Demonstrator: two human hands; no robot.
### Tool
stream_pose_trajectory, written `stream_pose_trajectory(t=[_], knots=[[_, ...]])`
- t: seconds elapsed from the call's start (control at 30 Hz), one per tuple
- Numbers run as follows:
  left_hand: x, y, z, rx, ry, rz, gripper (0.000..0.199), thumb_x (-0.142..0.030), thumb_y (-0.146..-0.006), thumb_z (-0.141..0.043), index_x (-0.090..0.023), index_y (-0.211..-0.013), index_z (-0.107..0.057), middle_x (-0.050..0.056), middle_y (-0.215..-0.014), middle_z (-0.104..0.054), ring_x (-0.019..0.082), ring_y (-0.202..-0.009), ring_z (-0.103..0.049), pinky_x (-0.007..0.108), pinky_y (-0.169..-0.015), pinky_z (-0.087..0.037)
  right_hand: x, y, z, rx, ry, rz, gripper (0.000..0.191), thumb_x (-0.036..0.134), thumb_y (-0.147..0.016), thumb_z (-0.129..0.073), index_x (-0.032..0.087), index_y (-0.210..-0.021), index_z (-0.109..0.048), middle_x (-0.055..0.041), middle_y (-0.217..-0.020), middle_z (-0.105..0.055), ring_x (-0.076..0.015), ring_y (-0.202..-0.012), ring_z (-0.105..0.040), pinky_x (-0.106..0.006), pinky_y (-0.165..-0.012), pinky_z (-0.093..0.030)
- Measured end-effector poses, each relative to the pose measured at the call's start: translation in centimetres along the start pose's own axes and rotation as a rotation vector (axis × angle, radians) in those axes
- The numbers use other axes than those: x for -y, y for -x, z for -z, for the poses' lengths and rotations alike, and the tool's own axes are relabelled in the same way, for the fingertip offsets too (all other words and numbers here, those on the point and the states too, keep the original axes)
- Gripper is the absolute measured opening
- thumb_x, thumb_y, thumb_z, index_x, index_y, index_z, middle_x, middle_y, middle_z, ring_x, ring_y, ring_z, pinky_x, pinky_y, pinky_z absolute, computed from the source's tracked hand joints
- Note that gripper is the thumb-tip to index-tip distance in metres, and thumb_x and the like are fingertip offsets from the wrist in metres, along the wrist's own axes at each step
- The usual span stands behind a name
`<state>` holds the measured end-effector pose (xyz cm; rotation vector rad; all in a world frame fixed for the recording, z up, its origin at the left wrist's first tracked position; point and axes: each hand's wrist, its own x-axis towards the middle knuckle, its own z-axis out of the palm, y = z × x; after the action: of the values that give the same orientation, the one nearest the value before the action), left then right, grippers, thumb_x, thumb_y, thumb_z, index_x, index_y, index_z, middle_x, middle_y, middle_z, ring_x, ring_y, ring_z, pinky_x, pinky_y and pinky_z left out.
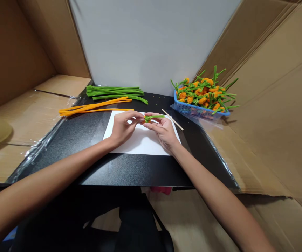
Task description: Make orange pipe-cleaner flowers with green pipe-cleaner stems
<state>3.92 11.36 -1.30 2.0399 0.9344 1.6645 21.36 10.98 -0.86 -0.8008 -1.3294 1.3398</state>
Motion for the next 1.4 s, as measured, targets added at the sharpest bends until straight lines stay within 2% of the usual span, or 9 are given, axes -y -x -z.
stream_pose_trajectory(t=[0.2,0.4,0.57,0.77,0.93,1.07,1.2,1.33,1.4], knots=[[0.0,0.1,-0.1,-0.041,-0.047,-0.047,0.011,-0.021,-0.088,-0.066,-0.022,-0.082,-0.075,0.003,-0.081,-0.076,0.016,-0.075,-0.069,0.029,-0.074,-0.055,0.2,0.3,-0.4,-0.014,-0.027,-0.014,0.039,0.025,-0.065,-0.087,0.023,-0.101,-0.074,-0.0024,-0.103,-0.076,-0.0177,-0.093,-0.071,-0.037,-0.097,-0.054],[0.6,-0.4,0.0,0.025,-0.019,0.079,0.022,-0.037,-0.094,-0.060,-0.020,-0.099,-0.072,0.007,-0.102,-0.075,0.017,-0.089,-0.070,0.027,-0.072,-0.056,0.2,-0.2,0.0,-0.017,-0.067,0.005,0.042,0.030,-0.068,-0.086,0.024,-0.108,-0.072,-0.0039,-0.111,-0.075,-0.0181,-0.101,-0.071,-0.037,-0.103,-0.050],[3.4,-2.0,2.9,0.000,-0.450,0.059,0.023,-0.031,-0.093,-0.055,-0.019,-0.109,-0.066,0.011,-0.112,-0.070,0.026,-0.105,-0.063,0.042,-0.095,-0.050,0.6,-0.6,0.9,-0.128,-0.015,0.058,0.029,0.035,-0.076,-0.078,0.023,-0.102,-0.075,-0.0050,-0.105,-0.076,-0.0195,-0.101,-0.070,-0.040,-0.105,-0.049],[6.5,-2.4,5.7,0.034,-0.850,0.260,0.045,-0.026,-0.084,-0.055,-0.009,-0.126,-0.057,0.021,-0.127,-0.057,0.039,-0.124,-0.046,0.050,-0.107,-0.038,1.1,-0.7,1.3,-0.220,-0.062,0.088,0.027,0.029,-0.071,-0.082,0.023,-0.096,-0.075,-0.0029,-0.101,-0.076,-0.0174,-0.096,-0.071,-0.038,-0.104,-0.051],[7.1,-2.2,5.7,0.070,-0.965,0.333,0.052,-0.031,-0.085,-0.052,-0.002,-0.128,-0.054,0.028,-0.128,-0.056,0.043,-0.124,-0.044,0.053,-0.106,-0.036,1.2,-0.8,1.2,-0.199,-0.165,0.036,0.030,0.032,-0.070,-0.083,0.023,-0.097,-0.073,-0.0033,-0.100,-0.076,-0.0188,-0.092,-0.075,-0.037,-0.101,-0.054],[7.5,-2.1,5.9,0.143,-1.010,0.397,0.045,-0.033,-0.088,-0.046,-0.004,-0.121,-0.059,0.026,-0.117,-0.063,0.041,-0.114,-0.053,0.051,-0.096,-0.043,1.5,-1.4,1.9,-0.229,-0.102,0.061,0.037,0.035,-0.070,-0.084,0.020,-0.101,-0.072,-0.0067,-0.099,-0.077,-0.0209,-0.089,-0.075,-0.038,-0.097,-0.056],[7.7,-2.1,6.0,0.140,-1.026,0.393,0.039,-0.031,-0.090,-0.044,-0.009,-0.116,-0.063,0.023,-0.114,-0.065,0.040,-0.108,-0.056,0.051,-0.090,-0.046,4.9,-4.2,5.0,-0.419,0.223,0.335,0.035,0.031,-0.071,-0.080,0.017,-0.102,-0.071,-0.0081,-0.099,-0.076,-0.0204,-0.092,-0.072,-0.039,-0.091,-0.057],[7.5,-2.2,5.9,0.171,-1.015,0.452,0.039,-0.030,-0.090,-0.043,-0.012,-0.116,-0.066,0.019,-0.114,-0.065,0.037,-0.108,-0.056,0.048,-0.090,-0.046,12.6,-9.4,11.1,-0.816,0.700,0.734,0.026,0.017,-0.078,-0.064,0.017,-0.103,-0.071,-0.0076,-0.103,-0.074,-0.0185,-0.095,-0.068,-0.036,-0.091,-0.055],[7.5,-2.3,5.8,0.166,-1.023,0.453,0.041,-0.030,-0.090,-0.045,-0.011,-0.120,-0.065,0.019,-0.116,-0.064,0.036,-0.110,-0.055,0.046,-0.092,-0.046,16.2,-11.9,14.3,-0.926,0.820,0.745,0.035,0.009,-0.079,-0.054,0.016,-0.109,-0.070,-0.0087,-0.107,-0.073,-0.0180,-0.099,-0.068,-0.036,-0.095,-0.053]])
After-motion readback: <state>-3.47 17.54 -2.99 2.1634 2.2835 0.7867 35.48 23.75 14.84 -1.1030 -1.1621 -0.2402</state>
